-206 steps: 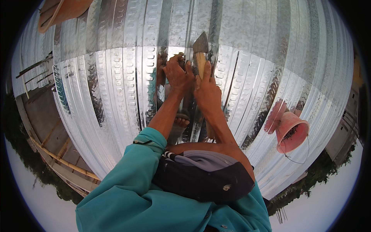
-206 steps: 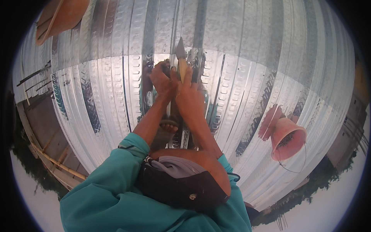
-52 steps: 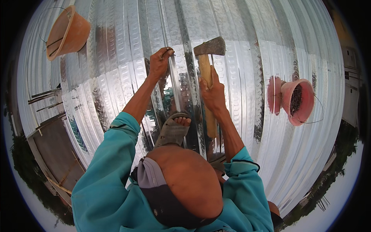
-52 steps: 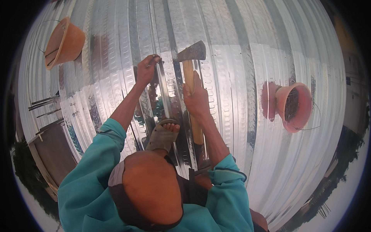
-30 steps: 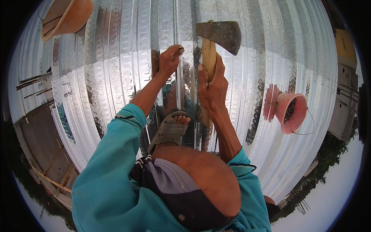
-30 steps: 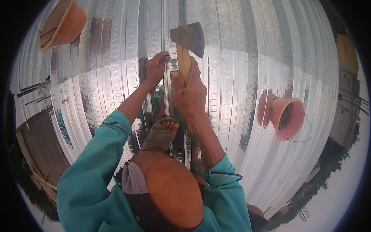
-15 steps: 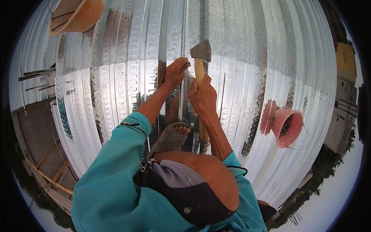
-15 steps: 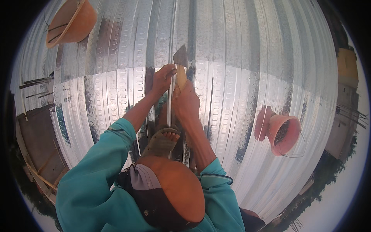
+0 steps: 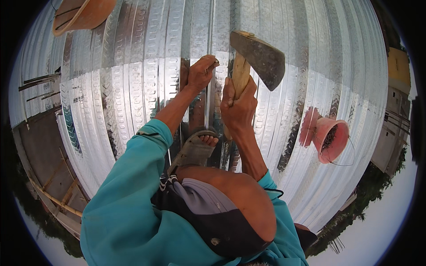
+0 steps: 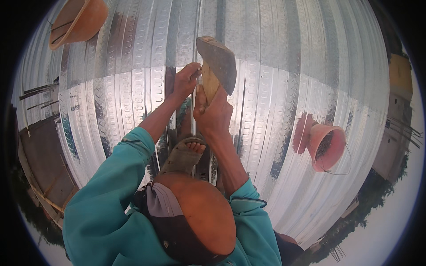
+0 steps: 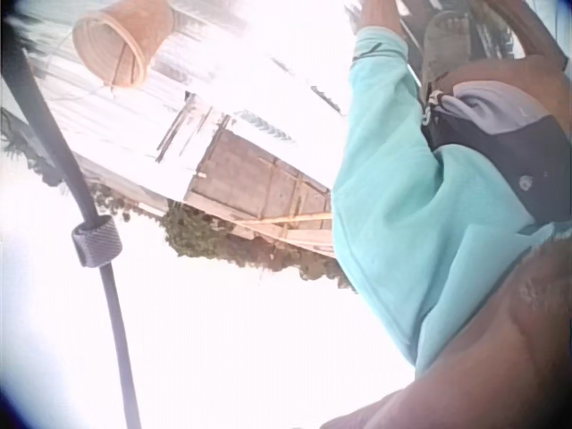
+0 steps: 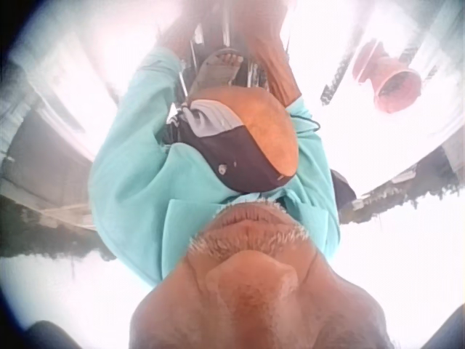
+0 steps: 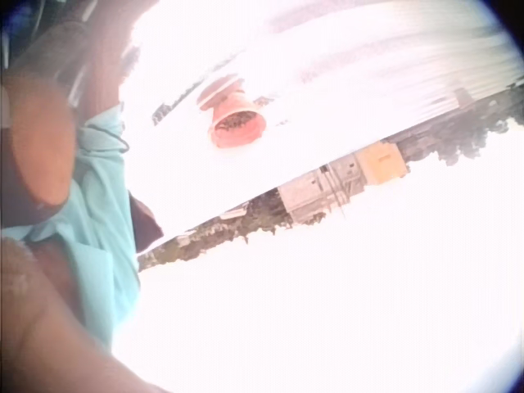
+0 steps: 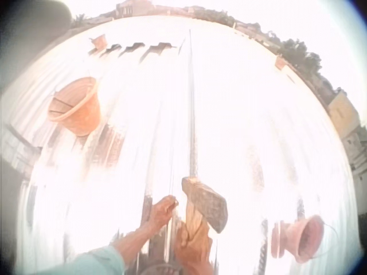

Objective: The person walks on a corrugated metal roof and uses a hammer to drive nails into the roof panels. They retrieve nails from a pink bucket and secure the panels to the underlying structure while another worker is present nearby.

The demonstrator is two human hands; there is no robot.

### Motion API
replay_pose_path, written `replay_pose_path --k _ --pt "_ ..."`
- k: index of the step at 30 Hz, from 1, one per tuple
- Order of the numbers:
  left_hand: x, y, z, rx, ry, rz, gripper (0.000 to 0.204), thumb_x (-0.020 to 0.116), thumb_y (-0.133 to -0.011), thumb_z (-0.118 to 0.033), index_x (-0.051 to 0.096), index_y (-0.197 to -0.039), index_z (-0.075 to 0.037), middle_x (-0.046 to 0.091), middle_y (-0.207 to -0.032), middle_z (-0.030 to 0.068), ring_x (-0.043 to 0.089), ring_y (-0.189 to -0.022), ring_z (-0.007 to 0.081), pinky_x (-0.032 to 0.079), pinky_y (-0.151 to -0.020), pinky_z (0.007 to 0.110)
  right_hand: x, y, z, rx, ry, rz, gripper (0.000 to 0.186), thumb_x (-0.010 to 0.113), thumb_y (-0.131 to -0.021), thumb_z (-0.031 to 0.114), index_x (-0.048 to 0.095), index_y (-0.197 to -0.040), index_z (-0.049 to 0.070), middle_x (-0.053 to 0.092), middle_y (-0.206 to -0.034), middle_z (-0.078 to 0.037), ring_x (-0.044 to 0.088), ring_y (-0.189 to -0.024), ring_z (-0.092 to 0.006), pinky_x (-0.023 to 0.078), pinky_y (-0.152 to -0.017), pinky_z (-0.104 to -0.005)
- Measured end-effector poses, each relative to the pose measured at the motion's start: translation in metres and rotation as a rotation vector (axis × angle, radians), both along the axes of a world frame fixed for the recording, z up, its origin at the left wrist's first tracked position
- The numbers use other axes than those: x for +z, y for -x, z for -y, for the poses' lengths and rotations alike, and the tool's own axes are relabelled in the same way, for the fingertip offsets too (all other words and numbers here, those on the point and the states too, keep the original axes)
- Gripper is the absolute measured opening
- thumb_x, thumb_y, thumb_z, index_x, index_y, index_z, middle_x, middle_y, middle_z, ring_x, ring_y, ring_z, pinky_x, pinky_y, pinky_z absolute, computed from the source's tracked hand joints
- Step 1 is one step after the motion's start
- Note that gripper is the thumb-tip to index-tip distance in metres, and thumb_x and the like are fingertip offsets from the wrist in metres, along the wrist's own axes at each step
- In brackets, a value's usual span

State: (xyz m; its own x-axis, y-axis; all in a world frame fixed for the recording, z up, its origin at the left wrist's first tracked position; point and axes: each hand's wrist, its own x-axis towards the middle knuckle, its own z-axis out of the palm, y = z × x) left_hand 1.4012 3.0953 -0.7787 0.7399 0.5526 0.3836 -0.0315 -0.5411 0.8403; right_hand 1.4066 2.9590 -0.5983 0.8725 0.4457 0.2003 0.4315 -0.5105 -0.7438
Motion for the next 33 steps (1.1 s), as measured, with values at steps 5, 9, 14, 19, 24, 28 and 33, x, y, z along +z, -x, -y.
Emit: replay_pose_path --k 5,9,14,19,24,28,33 --pt "-0.004 0.005 -0.002 0.014 0.035 -0.072 0.017 0.076 -0.085 -0.002 0.071 -0.1 -0.003 0.074 -0.102 0.0135 0.071 -0.101 0.029 0.058 -0.087 0.037 -0.064 0.003 0.007 0.074 0.395 -0.228 0.038 0.056 -0.1 0.026 0.044 -0.114 -0.007 0.064 -0.072 -0.033 0.065 -0.065 -0.0528 0.051 -0.059 -0.059" --pt "-0.01 0.007 -0.003 -0.004 0.036 0.016 0.021 0.075 -0.082 0.004 0.07 -0.101 -0.002 0.073 -0.101 0.0128 0.071 -0.101 0.0283 0.057 -0.087 0.037 -0.017 -0.006 -0.001 0.023 0.094 -0.02 0.036 0.063 -0.098 0.016 0.045 -0.116 -0.009 0.064 -0.07 -0.026 0.069 -0.061 -0.0425 0.053 -0.052 -0.0455" --pt "0.011 0.004 0.009 -0.011 -0.001 -0.018 0.017 0.073 -0.084 0.001 0.071 -0.1 -0.003 0.073 -0.101 0.0129 0.071 -0.099 0.0295 0.057 -0.084 0.036 -0.059 0.009 0.009 0.071 0.467 -0.196 0.035 0.061 -0.098 0.019 0.044 -0.111 -0.009 0.064 -0.07 -0.029 0.067 -0.059 -0.0457 0.054 -0.053 -0.051" --pt "-0.004 0.008 -0.004 0.031 -0.014 -0.006 0.016 0.076 -0.084 -0.002 0.07 -0.099 -0.004 0.074 -0.1 0.0116 0.072 -0.098 0.0284 0.058 -0.083 0.036 -0.023 -0.002 -0.004 0.03 0.172 -0.1 0.035 0.064 -0.096 0.015 0.045 -0.112 -0.009 0.065 -0.072 -0.027 0.067 -0.06 -0.0448 0.054 -0.053 -0.0465" --pt "0.004 0.002 0.01 -0.034 0.051 -0.033 0.015 0.075 -0.085 -0.001 0.071 -0.099 -0.003 0.073 -0.104 0.0121 0.071 -0.1 0.0279 0.057 -0.085 0.036 -0.062 0.009 0.009 0.049 0.527 -0.312 0.032 0.063 -0.096 0.018 0.045 -0.103 -0.007 0.064 -0.069 -0.03 0.068 -0.067 -0.0493 0.054 -0.059 -0.0528" --pt "-0.011 0.015 0.004 -0.004 0.02 -0.042 0.015 0.075 -0.084 0.002 0.072 -0.098 -0.003 0.074 -0.104 0.0117 0.071 -0.103 0.0266 0.057 -0.088 0.036 -0.025 0.008 0.005 0.002 0.265 -0.207 0.035 0.065 -0.096 0.017 0.046 -0.11 -0.009 0.065 -0.07 -0.026 0.069 -0.065 -0.0439 0.055 -0.058 -0.0479" --pt "0.002 0.005 0.002 -0.043 0.079 -0.095 0.014 0.073 -0.085 0.0 0.071 -0.098 -0.004 0.073 -0.105 0.0141 0.07 -0.103 0.0304 0.057 -0.087 0.036 -0.062 0.016 0.013 0.006 0.462 -0.188 0.034 0.064 -0.096 0.021 0.045 -0.104 -0.005 0.063 -0.066 -0.027 0.066 -0.061 -0.0463 0.054 -0.056 -0.0506"
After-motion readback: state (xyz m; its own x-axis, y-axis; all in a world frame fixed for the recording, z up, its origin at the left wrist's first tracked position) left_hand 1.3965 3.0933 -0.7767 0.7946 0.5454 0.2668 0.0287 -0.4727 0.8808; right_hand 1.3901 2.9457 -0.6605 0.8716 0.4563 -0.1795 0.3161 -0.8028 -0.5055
